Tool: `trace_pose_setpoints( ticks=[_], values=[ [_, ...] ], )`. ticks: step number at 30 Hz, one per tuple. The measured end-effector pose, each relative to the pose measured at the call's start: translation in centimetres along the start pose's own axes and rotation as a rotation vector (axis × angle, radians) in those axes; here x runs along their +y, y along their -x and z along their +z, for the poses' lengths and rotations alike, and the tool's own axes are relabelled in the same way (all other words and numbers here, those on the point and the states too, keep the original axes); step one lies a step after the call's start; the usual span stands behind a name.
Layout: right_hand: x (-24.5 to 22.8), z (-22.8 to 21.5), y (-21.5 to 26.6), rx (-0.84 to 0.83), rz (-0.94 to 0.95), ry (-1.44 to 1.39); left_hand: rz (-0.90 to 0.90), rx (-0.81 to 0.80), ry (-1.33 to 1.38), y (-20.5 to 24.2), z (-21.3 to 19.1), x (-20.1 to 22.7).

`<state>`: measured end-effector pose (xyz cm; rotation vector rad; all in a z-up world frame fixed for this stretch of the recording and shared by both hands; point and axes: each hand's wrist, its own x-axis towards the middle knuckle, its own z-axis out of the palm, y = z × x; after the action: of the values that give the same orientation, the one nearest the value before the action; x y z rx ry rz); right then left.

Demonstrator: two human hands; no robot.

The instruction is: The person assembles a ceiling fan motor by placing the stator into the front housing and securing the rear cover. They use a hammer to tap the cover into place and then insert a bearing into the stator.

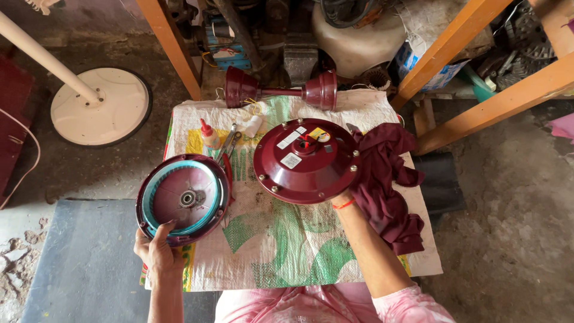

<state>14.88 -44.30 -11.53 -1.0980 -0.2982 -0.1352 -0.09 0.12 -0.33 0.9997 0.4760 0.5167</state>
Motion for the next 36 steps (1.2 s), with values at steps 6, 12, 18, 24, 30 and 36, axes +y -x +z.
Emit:
trace_pose_setpoints(
  ticks=[6, 12, 18, 24, 30, 36],
  values=[
    [3.0, -0.2, -0.7, -0.081, -0.012, -0.027, -0.144, -0.141, -0.024, -1.3, -0.1, 1.2],
    [1.3, -0.2, 0.2, -0.054, -0.122, 0.497, -0.37, -0.178, -0.458, -2.4, 0.7, 3.2],
    [2.7, -2.1, -0.2, -0.149, -0.114, 0.55, -0.41, -0.185, -1.113, -4.6, 1.3, 3.8],
    [2.8, -3.7, 0.5, -0.182, -0.078, 0.633, -0.267, -0.171, -1.457, -4.4, 1.3, 3.8],
    [1.5, -4.0, 1.2, -0.03, -0.136, 0.705, -0.045, -0.174, -1.889, -5.5, 0.7, 4.4],
    [-0.3, -2.7, 1.0, 0.0, -0.164, 0.624, 0.139, -0.132, -1.851, -5.4, 0.4, 4.2]
  ],
)
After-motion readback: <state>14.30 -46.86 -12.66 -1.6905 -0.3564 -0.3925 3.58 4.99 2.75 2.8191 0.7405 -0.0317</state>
